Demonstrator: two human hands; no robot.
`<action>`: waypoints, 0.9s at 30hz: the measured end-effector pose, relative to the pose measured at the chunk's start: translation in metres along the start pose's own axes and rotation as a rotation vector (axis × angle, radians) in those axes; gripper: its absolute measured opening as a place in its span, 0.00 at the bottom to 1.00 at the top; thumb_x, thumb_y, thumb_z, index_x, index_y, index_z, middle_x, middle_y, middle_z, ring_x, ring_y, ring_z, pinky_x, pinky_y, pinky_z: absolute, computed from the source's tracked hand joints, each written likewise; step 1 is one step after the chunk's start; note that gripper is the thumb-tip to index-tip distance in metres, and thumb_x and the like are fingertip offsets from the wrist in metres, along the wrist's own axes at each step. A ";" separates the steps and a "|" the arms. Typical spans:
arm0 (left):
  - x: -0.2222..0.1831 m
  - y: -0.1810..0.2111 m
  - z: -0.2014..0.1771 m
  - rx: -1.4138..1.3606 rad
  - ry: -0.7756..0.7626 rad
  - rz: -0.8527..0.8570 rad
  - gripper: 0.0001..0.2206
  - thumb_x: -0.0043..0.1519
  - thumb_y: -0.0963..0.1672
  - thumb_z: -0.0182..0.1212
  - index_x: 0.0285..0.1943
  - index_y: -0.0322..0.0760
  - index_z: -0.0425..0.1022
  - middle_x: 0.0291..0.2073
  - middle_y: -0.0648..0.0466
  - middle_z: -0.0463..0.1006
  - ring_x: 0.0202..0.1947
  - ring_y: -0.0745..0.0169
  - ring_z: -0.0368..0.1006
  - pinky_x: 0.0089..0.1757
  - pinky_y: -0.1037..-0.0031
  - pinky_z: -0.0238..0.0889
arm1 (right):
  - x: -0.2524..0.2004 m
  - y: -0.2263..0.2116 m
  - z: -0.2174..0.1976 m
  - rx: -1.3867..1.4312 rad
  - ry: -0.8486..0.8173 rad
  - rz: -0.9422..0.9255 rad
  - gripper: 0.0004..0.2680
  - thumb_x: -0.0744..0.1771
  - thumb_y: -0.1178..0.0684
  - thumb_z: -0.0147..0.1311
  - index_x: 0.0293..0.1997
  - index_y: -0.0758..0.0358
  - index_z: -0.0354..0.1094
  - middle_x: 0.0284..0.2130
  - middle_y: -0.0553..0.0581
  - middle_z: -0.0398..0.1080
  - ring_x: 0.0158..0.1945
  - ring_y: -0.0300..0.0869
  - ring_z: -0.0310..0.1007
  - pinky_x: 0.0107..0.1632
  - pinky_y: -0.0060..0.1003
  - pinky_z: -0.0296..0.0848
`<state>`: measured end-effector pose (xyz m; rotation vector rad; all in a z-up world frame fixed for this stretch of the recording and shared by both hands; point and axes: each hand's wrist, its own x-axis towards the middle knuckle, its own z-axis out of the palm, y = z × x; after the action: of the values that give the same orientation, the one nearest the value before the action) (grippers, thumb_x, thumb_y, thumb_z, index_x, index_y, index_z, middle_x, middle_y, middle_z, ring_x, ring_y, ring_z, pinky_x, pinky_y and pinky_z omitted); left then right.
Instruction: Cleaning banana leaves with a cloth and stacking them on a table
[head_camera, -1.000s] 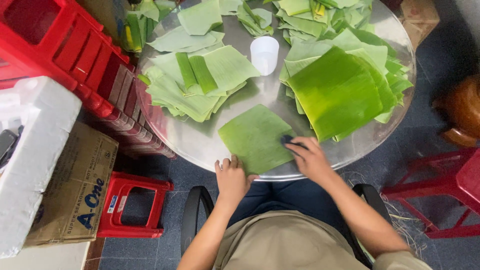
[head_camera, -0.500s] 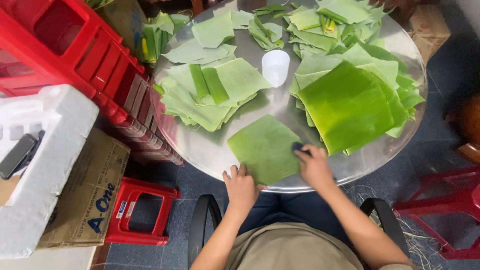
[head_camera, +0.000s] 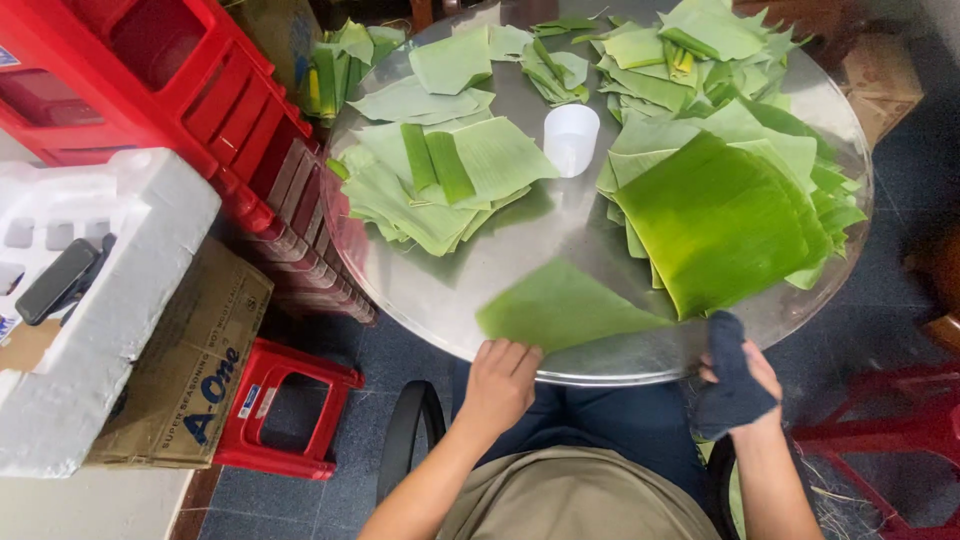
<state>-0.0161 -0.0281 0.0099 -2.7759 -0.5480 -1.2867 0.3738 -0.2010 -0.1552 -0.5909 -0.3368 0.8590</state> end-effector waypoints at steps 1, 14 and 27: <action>0.020 0.004 -0.024 -0.001 0.000 0.000 0.08 0.62 0.41 0.54 0.42 0.38 0.79 0.31 0.53 0.72 0.33 0.53 0.71 0.38 0.64 0.63 | 0.000 -0.008 0.011 0.000 0.001 0.000 0.08 0.67 0.54 0.55 0.49 0.63 0.68 0.40 0.71 0.73 0.39 0.63 0.73 0.34 0.40 0.68; -0.010 -0.133 0.066 -0.088 -0.099 -0.890 0.04 0.57 0.41 0.66 0.36 0.34 0.84 0.26 0.44 0.81 0.31 0.35 0.79 0.37 0.52 0.73 | 0.022 0.002 0.247 -0.929 -0.154 -0.267 0.11 0.67 0.50 0.61 0.53 0.62 0.76 0.45 0.60 0.77 0.49 0.44 0.75 0.54 0.40 0.71; -0.033 -0.110 0.036 0.285 -0.097 -0.406 0.02 0.56 0.42 0.64 0.32 0.44 0.82 0.34 0.60 0.77 0.46 0.57 0.69 0.41 0.68 0.63 | 0.062 0.199 0.317 -1.824 -0.991 -0.578 0.12 0.68 0.50 0.52 0.56 0.57 0.74 0.59 0.56 0.65 0.61 0.53 0.60 0.51 0.50 0.67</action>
<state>-0.0459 0.0716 -0.0513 -2.5776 -1.2454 -1.0238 0.1322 0.0597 -0.0228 -1.5603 -2.1840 -0.0381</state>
